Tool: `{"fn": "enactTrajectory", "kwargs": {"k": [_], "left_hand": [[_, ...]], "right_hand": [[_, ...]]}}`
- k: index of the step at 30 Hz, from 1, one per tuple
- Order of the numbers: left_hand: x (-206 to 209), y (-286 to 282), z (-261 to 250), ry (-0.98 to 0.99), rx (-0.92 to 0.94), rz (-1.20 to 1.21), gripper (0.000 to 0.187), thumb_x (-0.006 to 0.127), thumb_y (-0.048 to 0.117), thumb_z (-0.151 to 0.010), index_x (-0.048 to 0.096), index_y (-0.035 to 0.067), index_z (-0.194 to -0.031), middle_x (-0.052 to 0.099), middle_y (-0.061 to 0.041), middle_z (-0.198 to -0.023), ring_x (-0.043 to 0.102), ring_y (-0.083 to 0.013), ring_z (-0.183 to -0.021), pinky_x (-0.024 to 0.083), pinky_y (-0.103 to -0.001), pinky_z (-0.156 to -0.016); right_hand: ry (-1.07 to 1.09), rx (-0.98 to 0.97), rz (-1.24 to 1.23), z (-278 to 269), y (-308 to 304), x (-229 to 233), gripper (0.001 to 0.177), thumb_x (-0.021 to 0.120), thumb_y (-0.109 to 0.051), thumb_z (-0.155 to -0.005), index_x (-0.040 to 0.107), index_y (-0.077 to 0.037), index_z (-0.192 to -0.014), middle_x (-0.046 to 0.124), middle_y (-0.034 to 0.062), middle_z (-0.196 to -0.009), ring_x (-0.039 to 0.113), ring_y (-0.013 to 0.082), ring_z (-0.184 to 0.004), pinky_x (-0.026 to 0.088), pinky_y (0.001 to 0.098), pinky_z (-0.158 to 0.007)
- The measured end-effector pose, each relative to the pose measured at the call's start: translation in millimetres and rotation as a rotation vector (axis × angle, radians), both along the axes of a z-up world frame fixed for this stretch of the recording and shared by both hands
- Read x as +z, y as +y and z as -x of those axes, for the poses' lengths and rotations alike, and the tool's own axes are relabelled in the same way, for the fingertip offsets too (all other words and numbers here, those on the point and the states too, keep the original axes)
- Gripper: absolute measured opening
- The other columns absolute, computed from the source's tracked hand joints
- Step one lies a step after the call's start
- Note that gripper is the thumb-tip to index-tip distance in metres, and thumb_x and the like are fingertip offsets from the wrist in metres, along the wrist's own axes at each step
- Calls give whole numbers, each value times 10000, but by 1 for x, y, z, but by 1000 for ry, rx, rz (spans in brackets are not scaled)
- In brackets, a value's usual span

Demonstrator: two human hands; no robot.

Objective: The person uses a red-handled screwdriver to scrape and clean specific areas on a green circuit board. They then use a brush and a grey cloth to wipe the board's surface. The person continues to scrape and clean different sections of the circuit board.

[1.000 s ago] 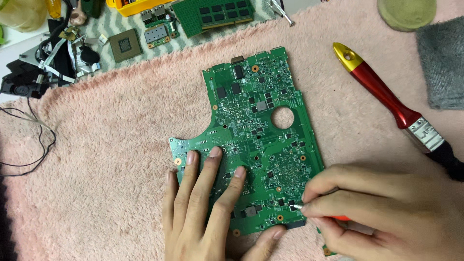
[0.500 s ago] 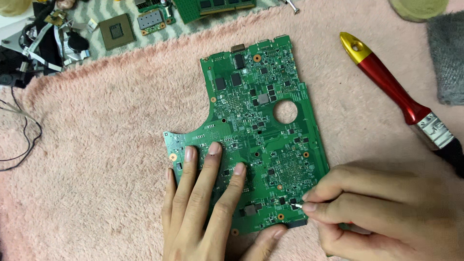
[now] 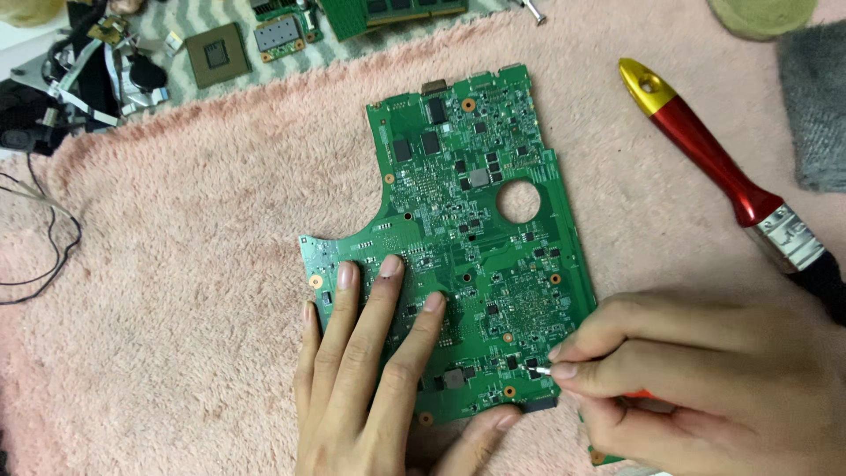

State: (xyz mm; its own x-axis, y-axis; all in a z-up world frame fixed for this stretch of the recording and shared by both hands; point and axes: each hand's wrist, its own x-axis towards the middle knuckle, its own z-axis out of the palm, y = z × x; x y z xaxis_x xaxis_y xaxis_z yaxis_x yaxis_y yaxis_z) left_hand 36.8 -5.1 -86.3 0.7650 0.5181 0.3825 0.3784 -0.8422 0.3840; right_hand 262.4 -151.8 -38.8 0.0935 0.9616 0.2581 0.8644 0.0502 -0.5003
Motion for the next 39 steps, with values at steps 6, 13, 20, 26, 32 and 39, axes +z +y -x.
{"fn": "enactTrajectory", "kwargs": {"k": [6, 13, 20, 26, 32, 39], "left_hand": [[0, 2, -2, -34, 12, -7, 822, 698, 789, -936, 780, 147, -1442, 705, -189, -1615, 634, -431, -1586, 459, -587, -1344], [1, 5, 1, 33, 20, -34, 920, 686, 841, -927, 740, 131, -1509, 694, -159, -1647, 634, -387, -1596, 457, -539, -1336], [-3, 6, 5, 75, 58, -55, 976, 758, 951, -825, 738, 273, -1527, 508, -314, -1757, 471, -633, -1674, 466, -665, -1335], [0, 9, 4, 54, 33, -41, 923, 780, 918, -844, 759, 252, -1482, 566, -307, -1717, 540, -601, -1637, 553, -578, -1267], [-1, 4, 2, 41, 24, 19, 893, 752, 869, -876, 742, 222, -1492, 522, -342, -1741, 487, -626, -1669, 549, -595, -1270], [-1, 3, 2, 33, 23, -1, 856, 729, 862, -911, 748, 224, -1482, 527, -348, -1733, 499, -619, -1662, 597, -588, -1195]], "right_hand": [[37, -101, 3, 8, -2, 1, 150, 887, -191, -861, 836, -291, -959, 887, -186, -974, 820, -66, -673, 640, 101, -647], [-29, -25, -20, 4, 8, 11, 118, 877, -177, -870, 818, -238, -953, 869, -151, -916, 774, -19, -626, 614, 164, -618], [-18, -56, 2, 4, 3, 7, 175, 893, -203, -841, 849, -288, -988, 883, -176, -963, 803, -48, -672, 632, 135, -657], [-36, -21, -2, 4, 8, 10, 134, 864, -173, -856, 831, -256, -957, 872, -172, -915, 775, -26, -632, 613, 154, -643], [-22, 17, 45, 2, 7, 14, 221, 891, -170, -844, 808, -258, -1029, 853, -176, -944, 741, -22, -618, 579, 155, -631], [-63, 73, 62, 2, 2, 9, 160, 806, -178, -950, 775, -236, -1095, 827, -177, -973, 733, -23, -666, 557, 158, -649]]}}
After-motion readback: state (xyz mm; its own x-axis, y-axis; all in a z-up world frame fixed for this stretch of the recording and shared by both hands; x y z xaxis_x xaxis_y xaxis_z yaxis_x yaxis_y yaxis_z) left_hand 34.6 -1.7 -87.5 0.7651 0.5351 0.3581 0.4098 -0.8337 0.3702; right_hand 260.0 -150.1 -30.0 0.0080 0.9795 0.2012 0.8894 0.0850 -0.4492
